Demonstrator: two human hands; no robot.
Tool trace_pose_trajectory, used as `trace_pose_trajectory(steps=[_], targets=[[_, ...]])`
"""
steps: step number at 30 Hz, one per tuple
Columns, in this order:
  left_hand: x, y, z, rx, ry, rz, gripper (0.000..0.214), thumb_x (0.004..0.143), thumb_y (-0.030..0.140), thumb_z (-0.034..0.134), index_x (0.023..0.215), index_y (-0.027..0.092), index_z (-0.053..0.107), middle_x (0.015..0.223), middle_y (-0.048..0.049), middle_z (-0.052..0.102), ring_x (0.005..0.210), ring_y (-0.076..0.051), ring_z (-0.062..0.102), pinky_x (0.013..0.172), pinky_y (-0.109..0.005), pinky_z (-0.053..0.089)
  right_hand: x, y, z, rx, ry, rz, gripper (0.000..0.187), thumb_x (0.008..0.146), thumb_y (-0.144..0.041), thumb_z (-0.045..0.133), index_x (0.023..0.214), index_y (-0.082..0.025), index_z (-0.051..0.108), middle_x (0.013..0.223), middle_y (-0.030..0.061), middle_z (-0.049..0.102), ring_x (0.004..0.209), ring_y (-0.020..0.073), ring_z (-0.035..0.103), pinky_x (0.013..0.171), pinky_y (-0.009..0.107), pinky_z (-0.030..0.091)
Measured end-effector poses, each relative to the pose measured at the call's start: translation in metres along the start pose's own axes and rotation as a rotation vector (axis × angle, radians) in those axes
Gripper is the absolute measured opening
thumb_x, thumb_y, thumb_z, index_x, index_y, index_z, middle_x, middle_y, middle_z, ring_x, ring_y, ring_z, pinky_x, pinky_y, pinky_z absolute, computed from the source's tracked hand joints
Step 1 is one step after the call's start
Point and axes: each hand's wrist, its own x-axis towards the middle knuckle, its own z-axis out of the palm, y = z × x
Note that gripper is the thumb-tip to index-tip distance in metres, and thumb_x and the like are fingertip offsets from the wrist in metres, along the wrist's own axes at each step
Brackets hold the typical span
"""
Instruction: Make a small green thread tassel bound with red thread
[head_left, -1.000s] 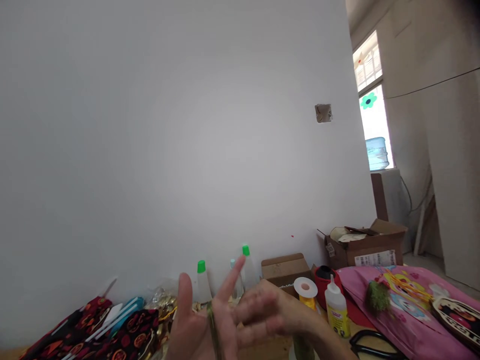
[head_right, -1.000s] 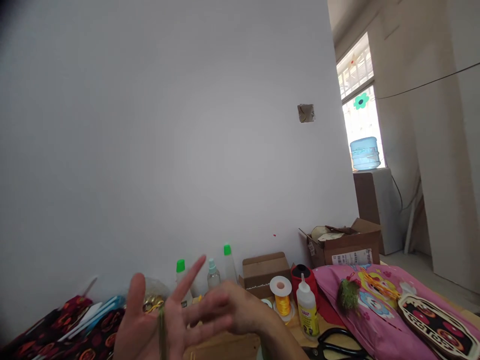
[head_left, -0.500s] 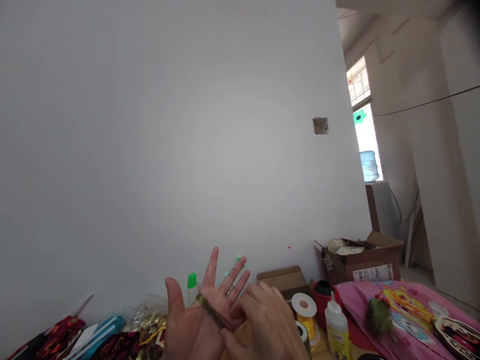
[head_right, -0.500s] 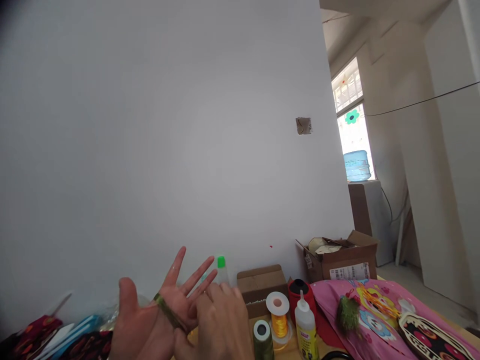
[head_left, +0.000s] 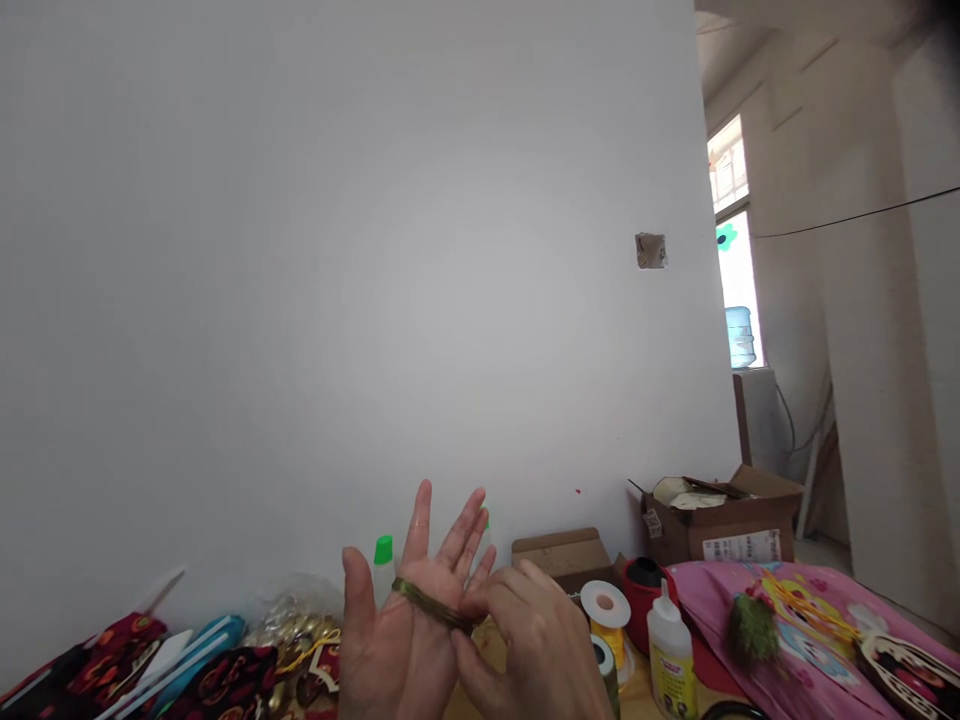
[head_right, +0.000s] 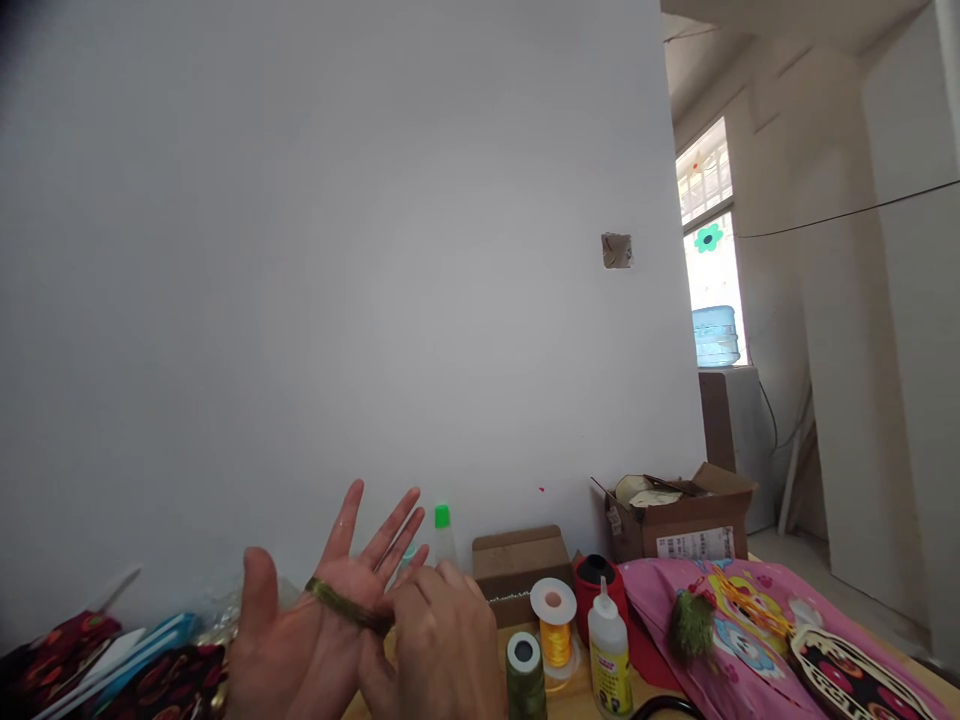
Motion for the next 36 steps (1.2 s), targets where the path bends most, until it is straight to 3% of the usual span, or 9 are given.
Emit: trace_pose_trajectory(steps=[8,14,18,20,24,29,36], targets=[[0.002,-0.001,-0.008,-0.041,0.001,0.028,0.065,0.074,0.065,0.027,0.132,0.035,0.022,0.137,-0.0144,0.035,0.127,-0.023,0.022,0.104,-0.043,0.004,-0.003,0.002,0.007,-0.103,-0.003,-0.151,0.016,0.066,-0.005,0.047,0.056,-0.017,0.051,0.056,0.0002,0.055,0.053,0.0142,0.043,0.047,0.026,0.028],[0.003,0.003,-0.023,-0.122,-0.026,-0.047,0.068,0.074,0.065,0.029,0.133,0.033,0.018,0.14,-0.0172,0.026,0.127,-0.028,0.02,0.102,-0.048,0.009,-0.003,0.002,0.013,0.128,-0.017,-0.056,0.013,0.062,-0.006,0.043,0.062,-0.017,0.049,0.063,0.0018,0.058,0.059,0.0142,0.05,0.052,0.023,0.037],[0.005,0.005,-0.025,-0.147,0.034,-0.079,0.069,0.074,0.063,0.033,0.133,0.035,0.012,0.143,-0.0179,0.018,0.127,-0.031,0.022,0.1,-0.051,0.014,-0.011,0.002,0.024,0.194,0.05,0.036,0.011,0.061,-0.009,0.038,0.059,-0.018,0.045,0.056,0.0011,0.055,0.052,0.0131,0.05,0.047,0.021,0.035],[0.005,0.006,-0.024,-0.153,0.074,-0.087,0.068,0.076,0.06,0.035,0.133,0.035,0.011,0.143,-0.0181,0.016,0.126,-0.031,0.023,0.1,-0.05,0.017,-0.015,0.003,0.027,0.214,-0.017,0.077,0.01,0.061,-0.01,0.038,0.059,-0.018,0.044,0.054,-0.0001,0.053,0.044,0.0106,0.045,0.041,0.02,0.031],[0.004,0.007,-0.022,-0.15,0.126,-0.121,0.071,0.076,0.059,0.038,0.134,0.029,0.012,0.141,-0.0207,0.021,0.126,-0.031,0.025,0.1,-0.047,0.018,-0.014,0.004,0.02,0.243,-0.298,0.121,0.008,0.064,-0.011,0.043,0.066,-0.016,0.048,0.055,-0.0016,0.052,0.038,0.0076,0.04,0.039,0.018,0.031],[0.006,0.006,-0.025,-0.157,0.111,-0.142,0.074,0.076,0.058,0.036,0.135,0.022,0.009,0.139,-0.0218,0.026,0.126,-0.029,0.025,0.101,-0.042,0.02,-0.005,0.003,0.007,0.394,-0.425,0.304,0.04,0.059,-0.007,0.044,0.097,-0.018,0.044,0.063,-0.0045,0.058,0.039,0.008,0.041,0.04,0.017,0.031],[0.004,0.011,-0.031,-0.199,0.047,-0.192,0.077,0.077,0.058,0.033,0.135,0.014,0.005,0.14,-0.0198,0.025,0.128,-0.029,0.018,0.102,-0.042,0.018,0.001,0.008,0.0,0.527,-0.531,0.243,0.041,0.056,-0.002,0.046,0.091,-0.023,0.043,0.066,-0.0075,0.058,0.041,0.0065,0.041,0.041,0.015,0.029]])
